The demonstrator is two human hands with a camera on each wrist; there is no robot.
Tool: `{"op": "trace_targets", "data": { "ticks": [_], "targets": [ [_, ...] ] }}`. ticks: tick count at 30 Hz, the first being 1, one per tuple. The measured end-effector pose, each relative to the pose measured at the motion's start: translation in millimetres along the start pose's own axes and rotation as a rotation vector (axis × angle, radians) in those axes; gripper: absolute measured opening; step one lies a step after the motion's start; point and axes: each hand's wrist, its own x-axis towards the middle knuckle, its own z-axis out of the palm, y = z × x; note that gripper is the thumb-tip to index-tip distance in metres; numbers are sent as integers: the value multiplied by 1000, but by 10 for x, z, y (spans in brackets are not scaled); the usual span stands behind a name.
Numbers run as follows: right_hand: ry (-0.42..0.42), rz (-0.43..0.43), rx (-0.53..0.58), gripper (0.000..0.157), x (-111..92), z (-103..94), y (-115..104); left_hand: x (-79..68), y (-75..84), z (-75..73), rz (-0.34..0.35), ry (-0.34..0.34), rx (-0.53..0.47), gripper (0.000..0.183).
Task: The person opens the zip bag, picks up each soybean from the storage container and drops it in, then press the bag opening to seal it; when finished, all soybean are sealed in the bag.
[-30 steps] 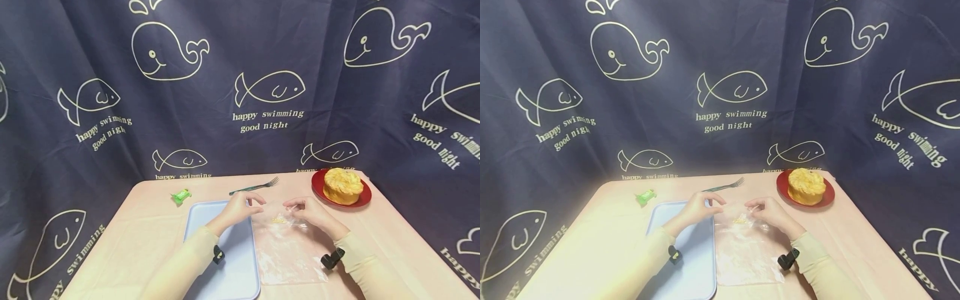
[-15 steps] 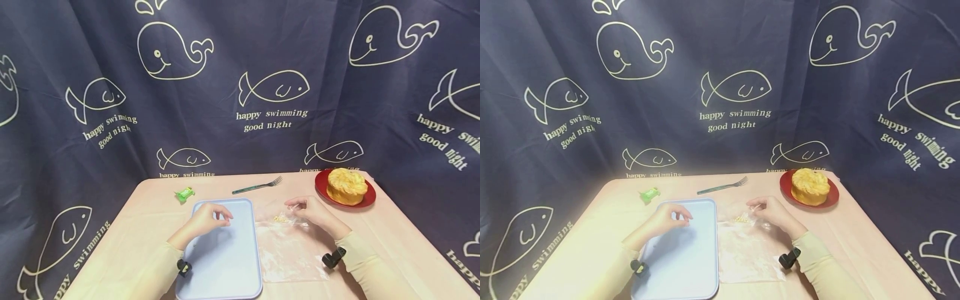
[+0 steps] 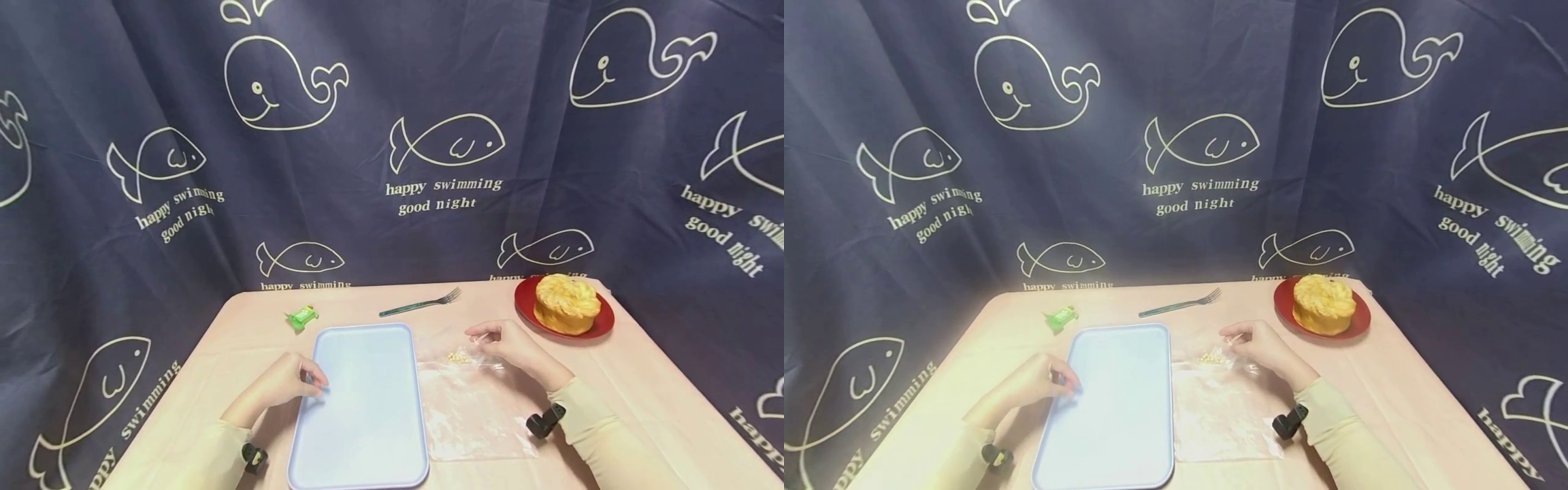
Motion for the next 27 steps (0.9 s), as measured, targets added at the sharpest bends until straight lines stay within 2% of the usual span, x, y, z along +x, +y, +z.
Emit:
{"op": "trace_targets", "data": {
  "ticks": [7,12,16,18,22,27],
  "targets": [
    [9,3,-3,35,-7,-2,2,-31,37,74,-15,-30,34,15],
    [3,6,10,35,-8,-8,-1,-32,33,119,-58,-23,99,19],
    [2,4,30,35,-18,-8,3,-38,20,124,-62,-12,144,21],
    [3,3,31,34,-45,-7,-80,-41,14,126,-61,-8,157,21],
    [3,0,45,33,-53,-3,-84,-9,16,125,-38,-4,119,19],
    [1,-7,65,35,-26,-7,4,184,117,117,25,18,31,15]
  ]
}}
